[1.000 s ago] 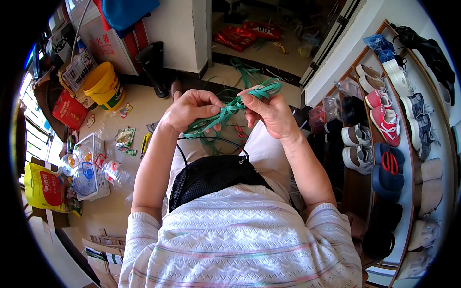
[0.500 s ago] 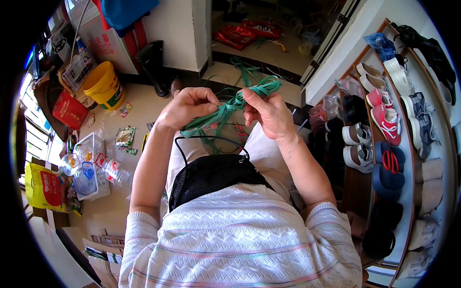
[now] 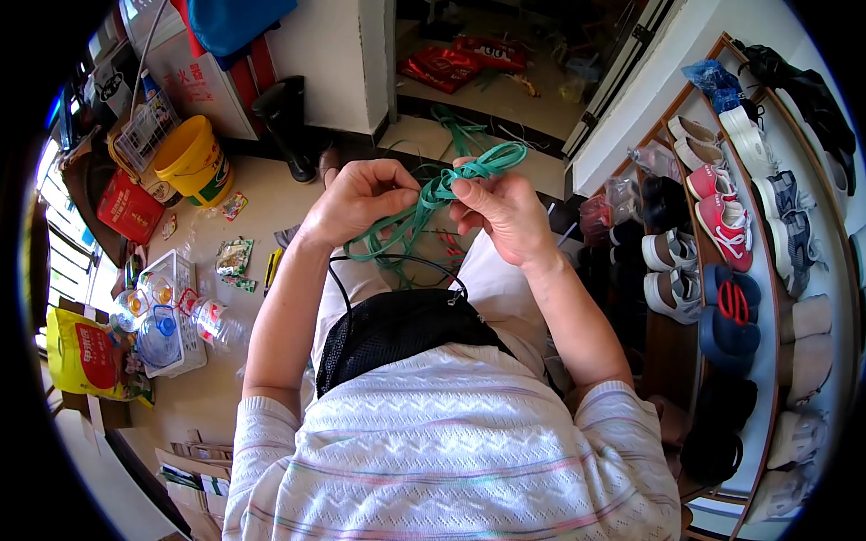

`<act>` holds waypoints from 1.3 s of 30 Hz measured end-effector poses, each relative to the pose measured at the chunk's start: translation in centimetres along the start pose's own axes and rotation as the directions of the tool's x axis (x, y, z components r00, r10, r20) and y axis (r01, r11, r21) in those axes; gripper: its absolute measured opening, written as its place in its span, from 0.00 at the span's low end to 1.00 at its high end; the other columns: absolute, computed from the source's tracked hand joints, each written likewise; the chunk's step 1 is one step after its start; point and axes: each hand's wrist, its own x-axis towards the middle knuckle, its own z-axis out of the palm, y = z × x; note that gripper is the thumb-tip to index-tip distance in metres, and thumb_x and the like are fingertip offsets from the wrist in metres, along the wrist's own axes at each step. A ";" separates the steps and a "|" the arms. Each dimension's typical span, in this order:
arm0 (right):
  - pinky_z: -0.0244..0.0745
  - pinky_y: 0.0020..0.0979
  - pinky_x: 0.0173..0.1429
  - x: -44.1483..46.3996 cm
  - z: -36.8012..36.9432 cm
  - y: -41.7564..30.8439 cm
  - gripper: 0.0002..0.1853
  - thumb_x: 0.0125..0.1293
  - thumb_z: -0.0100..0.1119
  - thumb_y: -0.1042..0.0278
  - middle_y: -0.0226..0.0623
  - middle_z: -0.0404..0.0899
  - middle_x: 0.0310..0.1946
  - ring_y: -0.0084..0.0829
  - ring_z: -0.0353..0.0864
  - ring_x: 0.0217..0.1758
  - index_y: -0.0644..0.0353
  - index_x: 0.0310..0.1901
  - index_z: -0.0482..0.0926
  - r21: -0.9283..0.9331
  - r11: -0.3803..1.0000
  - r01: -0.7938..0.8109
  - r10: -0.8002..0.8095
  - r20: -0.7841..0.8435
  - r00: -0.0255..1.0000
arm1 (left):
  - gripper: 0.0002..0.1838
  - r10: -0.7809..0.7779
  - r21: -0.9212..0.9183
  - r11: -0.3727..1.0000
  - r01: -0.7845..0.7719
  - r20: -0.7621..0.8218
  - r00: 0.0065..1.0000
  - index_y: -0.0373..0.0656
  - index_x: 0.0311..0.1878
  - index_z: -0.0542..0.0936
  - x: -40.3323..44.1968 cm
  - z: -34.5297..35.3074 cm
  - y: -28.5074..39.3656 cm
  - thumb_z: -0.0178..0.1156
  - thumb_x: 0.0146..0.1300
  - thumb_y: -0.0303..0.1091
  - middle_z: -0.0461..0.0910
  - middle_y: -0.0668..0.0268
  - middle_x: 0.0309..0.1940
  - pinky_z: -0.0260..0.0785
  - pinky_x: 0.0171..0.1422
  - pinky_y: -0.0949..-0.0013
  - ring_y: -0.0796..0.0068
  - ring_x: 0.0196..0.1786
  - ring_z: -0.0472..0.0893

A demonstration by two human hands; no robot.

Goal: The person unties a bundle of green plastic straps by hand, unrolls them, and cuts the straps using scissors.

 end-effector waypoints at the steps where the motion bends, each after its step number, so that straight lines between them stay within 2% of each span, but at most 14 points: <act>1: 0.73 0.23 0.27 0.0 -0.2 0.1 0.16 0.59 0.63 0.65 0.30 0.75 0.29 0.22 0.76 0.27 0.62 0.46 0.73 -0.001 1.000 -0.017 0.017 0.006 1.000 | 0.05 0.006 0.019 1.000 -0.006 -0.019 1.000 0.35 0.36 0.76 0.0 0.0 -0.2 0.58 0.61 0.28 0.76 0.71 0.24 0.64 0.24 0.81 0.87 0.23 0.72; 5: 0.74 0.23 0.31 0.2 -1.4 1.1 0.14 0.59 0.62 0.69 0.30 0.75 0.30 0.23 0.76 0.29 0.61 0.45 0.72 -0.021 0.999 -0.035 0.036 0.006 0.999 | 0.10 0.131 0.217 0.971 -0.104 -0.114 0.985 0.34 0.40 0.76 0.4 0.6 -0.8 0.60 0.60 0.30 0.76 0.72 0.27 0.66 0.33 0.81 0.87 0.29 0.72; 8: 0.72 0.23 0.32 0.4 -0.7 0.8 0.12 0.59 0.61 0.72 0.30 0.75 0.29 0.23 0.75 0.28 0.61 0.44 0.72 0.018 1.000 0.004 -0.004 -0.026 1.000 | 0.15 0.125 0.166 0.981 -0.097 -0.165 0.978 0.34 0.44 0.75 0.2 1.6 -0.6 0.63 0.57 0.32 0.77 0.71 0.29 0.66 0.39 0.80 0.85 0.34 0.73; 11: 0.71 0.23 0.33 0.6 -1.0 0.4 0.13 0.58 0.61 0.74 0.30 0.75 0.29 0.23 0.75 0.27 0.61 0.45 0.72 0.011 0.998 0.058 -0.057 -0.021 0.998 | 0.19 0.199 0.482 0.868 -0.120 -0.117 0.973 0.34 0.47 0.74 0.0 1.5 -0.5 0.66 0.53 0.30 0.78 0.70 0.30 0.67 0.40 0.78 0.84 0.37 0.74; 14: 0.71 0.23 0.33 1.0 -2.6 0.6 0.15 0.58 0.61 0.75 0.30 0.75 0.27 0.22 0.74 0.27 0.61 0.47 0.71 -0.006 0.998 0.055 -0.055 -0.040 0.998 | 0.24 0.135 0.558 0.830 -0.010 -0.183 0.974 0.31 0.48 0.74 -0.7 1.0 0.8 0.66 0.47 0.27 0.80 0.62 0.32 0.70 0.41 0.76 0.80 0.36 0.78; 17: 0.71 0.24 0.33 1.1 -4.4 0.0 0.18 0.58 0.59 0.76 0.30 0.73 0.25 0.22 0.72 0.26 0.63 0.51 0.69 0.013 0.996 0.084 -0.083 -0.079 0.993 | 0.22 0.093 0.236 0.971 -0.042 -0.211 0.973 0.30 0.48 0.75 -0.7 -0.8 -1.5 0.65 0.47 0.26 0.80 0.62 0.32 0.70 0.41 0.76 0.79 0.34 0.77; 21: 0.71 0.23 0.33 1.7 -4.9 0.3 0.17 0.61 0.58 0.74 0.30 0.74 0.27 0.20 0.73 0.28 0.63 0.52 0.69 -0.066 0.989 0.136 -0.141 -0.084 0.986 | 0.18 0.072 0.187 0.982 -0.032 -0.208 0.975 0.31 0.45 0.77 -1.1 -2.0 -3.8 0.65 0.49 0.27 0.81 0.62 0.31 0.70 0.39 0.77 0.81 0.31 0.77; 25: 0.72 0.21 0.34 1.9 -4.6 1.0 0.17 0.65 0.53 0.68 0.32 0.76 0.33 0.21 0.76 0.33 0.60 0.54 0.69 -0.152 0.988 0.010 -0.016 -0.039 0.999 | 0.16 0.027 0.352 0.928 0.123 -0.392 0.920 0.34 0.42 0.79 -3.9 -4.9 -3.7 0.66 0.51 0.33 0.77 0.67 0.23 0.67 0.32 0.74 0.82 0.27 0.74; 27: 0.71 0.21 0.33 1.6 -5.4 2.0 0.15 0.66 0.52 0.67 0.31 0.76 0.34 0.22 0.76 0.34 0.59 0.53 0.70 -0.193 0.980 -0.058 0.044 -0.073 0.996 | 0.17 0.046 0.336 0.930 0.152 -0.515 0.856 0.35 0.42 0.79 -6.6 -8.1 -7.1 0.66 0.50 0.34 0.75 0.69 0.20 0.66 0.30 0.73 0.83 0.24 0.73; 29: 0.70 0.21 0.33 1.5 -7.1 2.9 0.14 0.66 0.52 0.68 0.30 0.75 0.34 0.21 0.75 0.33 0.57 0.53 0.70 -0.224 0.965 -0.139 0.123 -0.085 0.989 | 0.18 -0.066 0.132 0.973 0.187 -0.619 0.783 0.36 0.41 0.79 -10.4 -10.5 -10.0 0.67 0.48 0.34 0.74 0.71 0.19 0.65 0.30 0.74 0.84 0.24 0.71; 31: 0.70 0.21 0.32 1.0 -8.1 3.9 0.13 0.67 0.51 0.67 0.29 0.75 0.33 0.21 0.74 0.32 0.56 0.52 0.71 -0.227 0.946 -0.231 0.219 -0.079 0.973 | 0.16 -0.072 0.171 0.943 0.285 -0.730 0.679 0.36 0.40 0.79 -15.7 -12.5 -13.5 0.66 0.48 0.33 0.75 0.71 0.20 0.65 0.30 0.75 0.84 0.24 0.72; 35: 0.68 0.21 0.32 1.5 -7.6 4.9 0.12 0.68 0.49 0.67 0.29 0.73 0.32 0.20 0.72 0.31 0.57 0.51 0.70 -0.237 0.922 -0.308 0.304 -0.051 0.951 | 0.18 -0.297 -0.003 0.772 0.636 -0.886 0.357 0.37 0.36 0.80 -26.5 -16.1 -19.9 0.67 0.42 0.38 0.79 0.64 0.23 0.69 0.35 0.69 0.73 0.28 0.77; 37: 0.67 0.21 0.31 1.8 -7.2 5.1 0.12 0.68 0.48 0.67 0.29 0.73 0.31 0.20 0.72 0.31 0.58 0.50 0.70 -0.248 0.914 -0.321 0.321 -0.042 0.946 | 0.20 -0.275 0.008 0.655 0.755 -0.929 0.248 0.39 0.35 0.81 -30.6 -16.2 -22.6 0.67 0.39 0.41 0.80 0.59 0.24 0.70 0.37 0.64 0.64 0.30 0.80; 39: 0.67 0.20 0.31 2.3 -6.8 5.2 0.11 0.68 0.48 0.67 0.29 0.73 0.31 0.20 0.72 0.30 0.58 0.50 0.70 -0.257 0.911 -0.321 0.324 -0.034 0.945 | 0.23 -0.361 -0.071 0.537 0.841 -0.920 0.153 0.40 0.38 0.80 -33.0 -15.5 -23.9 0.67 0.38 0.42 0.81 0.57 0.29 0.70 0.42 0.61 0.61 0.35 0.80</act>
